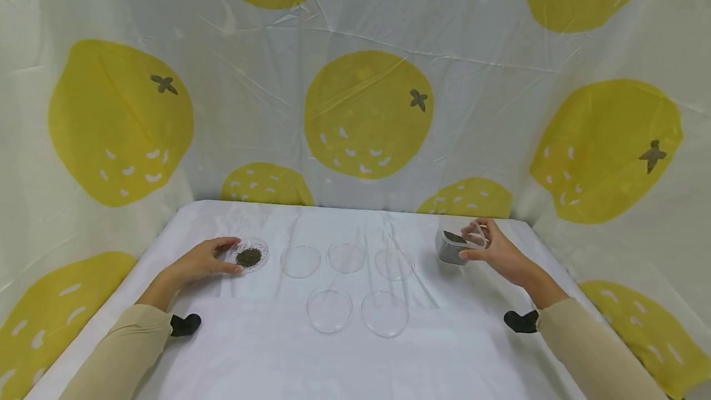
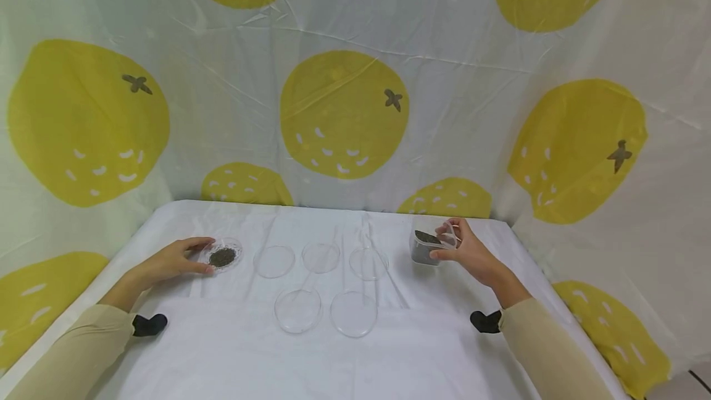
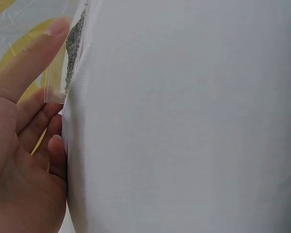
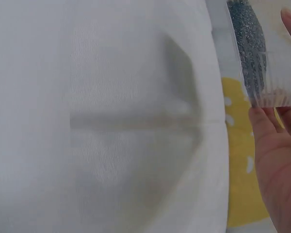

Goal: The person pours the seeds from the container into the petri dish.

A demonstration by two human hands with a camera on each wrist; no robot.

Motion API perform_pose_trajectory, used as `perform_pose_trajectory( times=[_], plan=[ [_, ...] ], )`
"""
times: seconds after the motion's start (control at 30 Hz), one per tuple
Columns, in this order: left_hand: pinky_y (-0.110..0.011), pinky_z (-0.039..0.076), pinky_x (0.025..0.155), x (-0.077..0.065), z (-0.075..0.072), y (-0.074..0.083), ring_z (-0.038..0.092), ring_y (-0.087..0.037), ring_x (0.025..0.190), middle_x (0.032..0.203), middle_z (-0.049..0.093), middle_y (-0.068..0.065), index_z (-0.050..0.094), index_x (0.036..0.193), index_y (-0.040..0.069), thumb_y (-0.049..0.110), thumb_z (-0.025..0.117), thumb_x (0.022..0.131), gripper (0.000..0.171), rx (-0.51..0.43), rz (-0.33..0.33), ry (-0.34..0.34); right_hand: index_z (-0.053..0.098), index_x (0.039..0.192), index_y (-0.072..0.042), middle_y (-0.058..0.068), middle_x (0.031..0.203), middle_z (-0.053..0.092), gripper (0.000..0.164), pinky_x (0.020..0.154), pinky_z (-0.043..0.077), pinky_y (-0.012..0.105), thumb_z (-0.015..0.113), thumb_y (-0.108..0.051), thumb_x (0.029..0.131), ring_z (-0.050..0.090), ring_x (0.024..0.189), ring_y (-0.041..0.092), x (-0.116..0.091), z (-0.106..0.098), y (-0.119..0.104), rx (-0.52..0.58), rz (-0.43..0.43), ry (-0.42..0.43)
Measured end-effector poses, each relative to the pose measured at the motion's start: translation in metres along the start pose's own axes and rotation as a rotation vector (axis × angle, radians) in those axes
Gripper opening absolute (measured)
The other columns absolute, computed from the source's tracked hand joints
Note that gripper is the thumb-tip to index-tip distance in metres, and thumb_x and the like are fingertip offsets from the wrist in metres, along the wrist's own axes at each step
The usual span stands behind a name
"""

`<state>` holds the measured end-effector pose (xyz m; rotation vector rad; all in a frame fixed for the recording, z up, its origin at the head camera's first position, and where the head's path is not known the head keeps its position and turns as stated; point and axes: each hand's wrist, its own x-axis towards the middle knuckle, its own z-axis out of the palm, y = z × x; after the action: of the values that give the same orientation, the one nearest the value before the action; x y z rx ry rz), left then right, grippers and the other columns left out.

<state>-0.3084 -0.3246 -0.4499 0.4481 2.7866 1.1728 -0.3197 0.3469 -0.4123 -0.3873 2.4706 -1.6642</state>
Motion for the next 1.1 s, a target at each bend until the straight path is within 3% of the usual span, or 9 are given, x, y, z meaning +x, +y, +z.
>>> perform_pose_trajectory(
  times=[0.2,0.53,0.63,0.83,0.97,1.1],
  plan=[
    [-0.066,0.021,0.115,-0.001,0.001,0.002,0.031,-0.052,0.144,0.15,0.045,-0.033,0.05,0.147,-0.007,0.032,0.09,0.082,0.086,-0.011,0.005,-0.001,0.014,0.147,-0.004,0.026,0.153,0.031,0.084,0.09,0.045,0.015,0.078,-0.014,0.094,0.028,0.147,0.045,-0.012,-0.017,0.011,-0.024,0.022,0.015],
    [-0.066,0.021,0.116,-0.002,0.001,0.001,0.03,-0.051,0.145,0.15,0.046,-0.032,0.05,0.148,-0.007,0.03,0.09,0.082,0.085,-0.026,0.002,0.0,0.013,0.142,-0.001,0.029,0.152,0.025,0.077,0.093,0.049,0.019,0.074,-0.002,0.094,0.021,0.147,0.049,-0.022,-0.031,0.038,0.067,0.013,-0.021],
    [-0.066,0.021,0.116,-0.002,0.001,0.002,0.031,-0.051,0.144,0.15,0.046,-0.032,0.05,0.147,-0.006,0.029,0.09,0.082,0.085,-0.033,0.003,-0.001,0.015,0.141,-0.001,0.029,0.152,0.024,0.075,0.094,0.051,0.022,0.073,0.001,0.094,0.028,0.146,0.041,-0.024,-0.033,0.045,0.093,0.017,-0.028],
    [-0.066,0.021,0.116,0.0,0.001,0.001,0.032,-0.051,0.144,0.148,0.049,-0.031,0.05,0.148,-0.006,0.03,0.09,0.082,0.085,-0.023,0.009,-0.004,0.015,0.141,-0.001,0.028,0.154,0.023,0.075,0.093,0.051,0.024,0.072,0.004,0.093,0.041,0.133,0.005,-0.026,-0.033,0.057,0.123,0.028,-0.072],
    [-0.066,0.021,0.116,0.0,0.001,0.001,0.032,-0.052,0.144,0.148,0.048,-0.031,0.05,0.147,-0.006,0.031,0.09,0.082,0.085,-0.011,0.005,-0.001,0.012,0.142,-0.002,0.026,0.156,0.021,0.076,0.093,0.05,0.023,0.071,0.004,0.094,0.039,0.135,0.004,-0.024,-0.031,0.059,0.155,0.03,-0.095],
    [-0.066,0.021,0.116,0.0,0.001,0.001,0.031,-0.052,0.144,0.15,0.046,-0.032,0.05,0.147,-0.006,0.032,0.09,0.082,0.086,-0.001,-0.002,0.002,0.01,0.144,-0.003,0.026,0.158,0.017,0.079,0.094,0.048,0.021,0.071,0.004,0.094,0.034,0.141,0.014,-0.023,-0.03,0.059,0.165,0.036,-0.108]
  ],
)
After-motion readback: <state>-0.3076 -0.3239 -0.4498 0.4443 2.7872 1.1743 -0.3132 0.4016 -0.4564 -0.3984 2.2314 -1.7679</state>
